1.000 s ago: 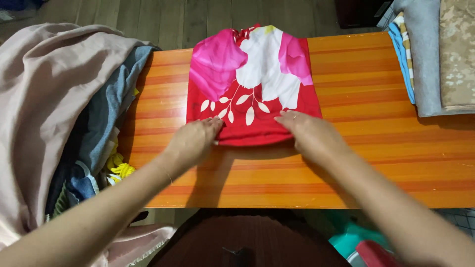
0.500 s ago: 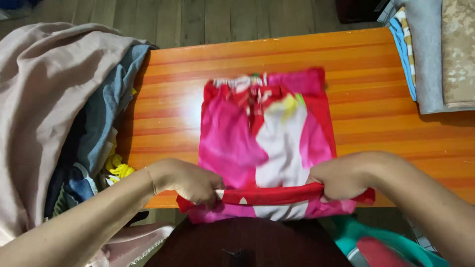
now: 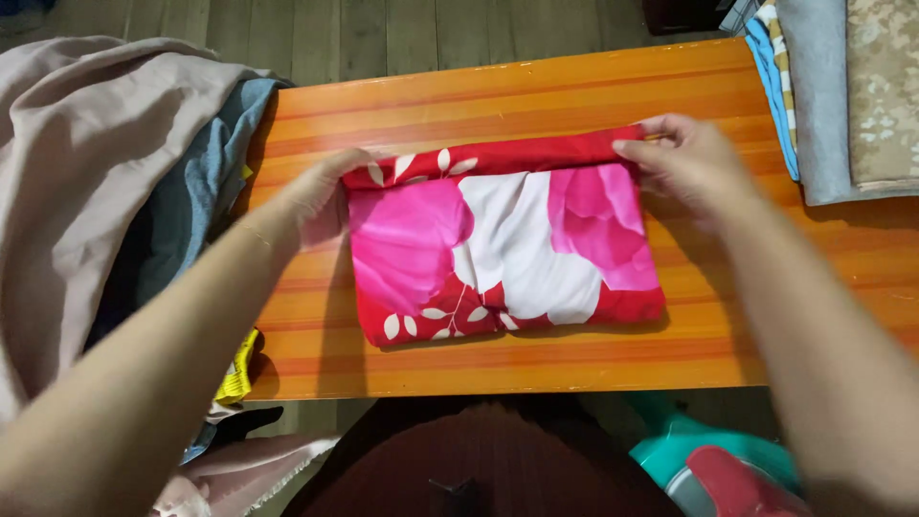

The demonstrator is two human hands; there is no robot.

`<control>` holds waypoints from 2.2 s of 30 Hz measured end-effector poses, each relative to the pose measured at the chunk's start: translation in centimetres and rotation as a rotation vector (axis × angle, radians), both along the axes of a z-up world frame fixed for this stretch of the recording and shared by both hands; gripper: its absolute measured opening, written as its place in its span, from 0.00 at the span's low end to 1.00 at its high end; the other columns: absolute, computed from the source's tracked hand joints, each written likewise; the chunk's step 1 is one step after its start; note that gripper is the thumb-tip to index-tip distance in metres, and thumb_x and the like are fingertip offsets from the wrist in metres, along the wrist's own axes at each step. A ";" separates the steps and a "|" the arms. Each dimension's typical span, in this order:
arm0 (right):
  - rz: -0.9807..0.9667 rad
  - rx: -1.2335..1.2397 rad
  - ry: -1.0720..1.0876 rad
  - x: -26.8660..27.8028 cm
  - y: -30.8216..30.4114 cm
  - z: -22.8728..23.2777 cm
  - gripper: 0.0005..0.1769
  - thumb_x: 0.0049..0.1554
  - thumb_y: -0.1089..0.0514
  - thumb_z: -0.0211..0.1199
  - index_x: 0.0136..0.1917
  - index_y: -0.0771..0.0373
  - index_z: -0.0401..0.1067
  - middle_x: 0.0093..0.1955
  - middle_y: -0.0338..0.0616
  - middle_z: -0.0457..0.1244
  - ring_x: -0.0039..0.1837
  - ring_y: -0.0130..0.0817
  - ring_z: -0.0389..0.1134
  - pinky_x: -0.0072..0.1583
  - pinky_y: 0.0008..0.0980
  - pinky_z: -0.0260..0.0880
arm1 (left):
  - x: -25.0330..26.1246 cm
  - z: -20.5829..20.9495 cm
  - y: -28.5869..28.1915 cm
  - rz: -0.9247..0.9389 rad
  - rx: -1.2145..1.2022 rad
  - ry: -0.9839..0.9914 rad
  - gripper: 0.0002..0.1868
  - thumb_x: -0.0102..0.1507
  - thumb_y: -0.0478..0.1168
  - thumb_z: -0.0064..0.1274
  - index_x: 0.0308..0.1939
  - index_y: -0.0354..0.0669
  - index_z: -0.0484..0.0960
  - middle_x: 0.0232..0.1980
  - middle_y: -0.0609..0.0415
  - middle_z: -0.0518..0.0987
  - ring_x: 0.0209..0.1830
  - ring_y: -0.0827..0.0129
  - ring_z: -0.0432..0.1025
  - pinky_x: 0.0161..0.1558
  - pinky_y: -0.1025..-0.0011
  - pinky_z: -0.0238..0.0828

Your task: Folding various pieces of laundry, including a shirt and cloths, on a patterned table.

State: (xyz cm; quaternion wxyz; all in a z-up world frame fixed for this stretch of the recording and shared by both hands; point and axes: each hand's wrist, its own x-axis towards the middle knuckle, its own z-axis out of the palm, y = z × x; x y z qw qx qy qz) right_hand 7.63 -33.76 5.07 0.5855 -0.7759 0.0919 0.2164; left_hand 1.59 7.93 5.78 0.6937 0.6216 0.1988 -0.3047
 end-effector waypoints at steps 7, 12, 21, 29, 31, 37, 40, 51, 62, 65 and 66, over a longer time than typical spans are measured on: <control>-0.187 0.113 -0.328 -1.8 0.6 -5.3 0.09 0.64 0.54 0.66 0.50 0.62 0.74 0.40 0.31 0.65 0.42 0.19 0.63 0.44 0.22 0.66 | -2.2 -1.9 -1.5 0.266 0.032 -0.215 0.13 0.61 0.42 0.58 0.48 0.45 0.82 0.48 0.51 0.85 0.44 0.69 0.80 0.49 0.68 0.80; -0.288 0.106 -0.471 -1.4 0.1 -5.6 0.16 0.69 0.50 0.63 0.45 0.62 0.73 0.38 0.28 0.61 0.40 0.16 0.56 0.42 0.23 0.58 | -1.4 -1.3 -1.0 0.323 0.052 -0.450 0.12 0.67 0.40 0.57 0.51 0.36 0.83 0.46 0.49 0.86 0.41 0.71 0.79 0.49 0.70 0.78; -0.255 -0.674 -1.138 -3.1 4.6 -2.1 0.11 0.65 0.62 0.64 0.57 0.71 0.70 0.56 0.57 0.64 0.59 0.50 0.64 0.60 0.45 0.66 | -1.8 -0.4 -7.3 0.281 1.093 -1.148 0.15 0.66 0.37 0.57 0.54 0.36 0.75 0.50 0.47 0.78 0.49 0.58 0.73 0.52 0.62 0.72; 0.490 -0.445 -1.053 -8.6 12.5 -2.7 0.27 0.65 0.57 0.54 0.74 0.72 0.61 0.77 0.60 0.56 0.78 0.52 0.55 0.77 0.46 0.53 | -4.2 -5.5 -11.2 -0.413 1.215 -1.249 0.42 0.61 0.50 0.62 0.74 0.37 0.64 0.79 0.43 0.63 0.82 0.50 0.53 0.80 0.50 0.48; 0.562 -0.596 -1.067 -7.2 11.9 -5.1 0.31 0.66 0.52 0.51 0.77 0.70 0.57 0.80 0.56 0.52 0.81 0.49 0.50 0.79 0.47 0.47 | -3.4 -4.4 -10.8 -0.443 1.203 -1.152 0.49 0.58 0.59 0.60 0.76 0.38 0.59 0.79 0.42 0.59 0.81 0.50 0.49 0.77 0.46 0.41; 0.522 -0.749 -0.870 -4.4 8.8 -4.2 0.39 0.65 0.34 0.48 0.79 0.60 0.54 0.82 0.55 0.45 0.82 0.49 0.43 0.78 0.51 0.37 | -2.6 -4.1 -10.1 -0.484 1.269 -0.981 0.53 0.61 0.74 0.47 0.79 0.47 0.54 0.80 0.46 0.56 0.82 0.51 0.45 0.77 0.43 0.29; 0.421 -0.715 -0.881 -4.2 7.5 -4.6 0.38 0.67 0.36 0.49 0.78 0.63 0.57 0.82 0.58 0.48 0.82 0.52 0.45 0.79 0.52 0.40 | -2.5 -4.4 -10.1 -0.469 1.286 -0.986 0.51 0.64 0.74 0.45 0.80 0.48 0.54 0.81 0.47 0.57 0.83 0.52 0.45 0.79 0.43 0.28; 0.333 -0.605 -0.822 -4.3 5.0 -1.1 0.27 0.54 0.40 0.70 0.58 0.60 0.75 0.63 0.50 0.65 0.66 0.48 0.63 0.68 0.48 0.60 | -2.6 -2.6 -8.3 -0.407 1.075 -1.130 0.42 0.60 0.61 0.63 0.71 0.46 0.70 0.75 0.38 0.62 0.77 0.45 0.53 0.76 0.41 0.38; 0.252 -0.324 -0.070 -3.3 -1.9 4.9 0.06 0.57 0.54 0.70 0.46 0.56 0.81 0.37 0.41 0.71 0.39 0.28 0.67 0.41 0.31 0.64 | -1.0 1.8 -1.3 -0.389 0.390 -0.485 0.08 0.66 0.40 0.64 0.37 0.38 0.85 0.35 0.58 0.81 0.34 0.73 0.70 0.42 0.71 0.72; 0.265 0.163 -0.183 -1.9 -5.6 1.3 0.07 0.63 0.57 0.68 0.48 0.63 0.76 0.41 0.39 0.68 0.41 0.27 0.69 0.46 0.27 0.70 | -0.7 5.3 -1.9 -0.221 0.124 -0.330 0.05 0.64 0.37 0.62 0.39 0.40 0.85 0.36 0.59 0.85 0.34 0.75 0.77 0.41 0.72 0.77; 0.267 0.163 -0.184 -1.8 -4.9 1.6 0.07 0.63 0.57 0.68 0.48 0.63 0.76 0.41 0.39 0.68 0.41 0.27 0.69 0.46 0.27 0.70 | -0.3 5.1 -1.9 -0.219 0.125 -0.331 0.05 0.64 0.37 0.62 0.39 0.40 0.85 0.36 0.59 0.85 0.34 0.75 0.77 0.41 0.72 0.77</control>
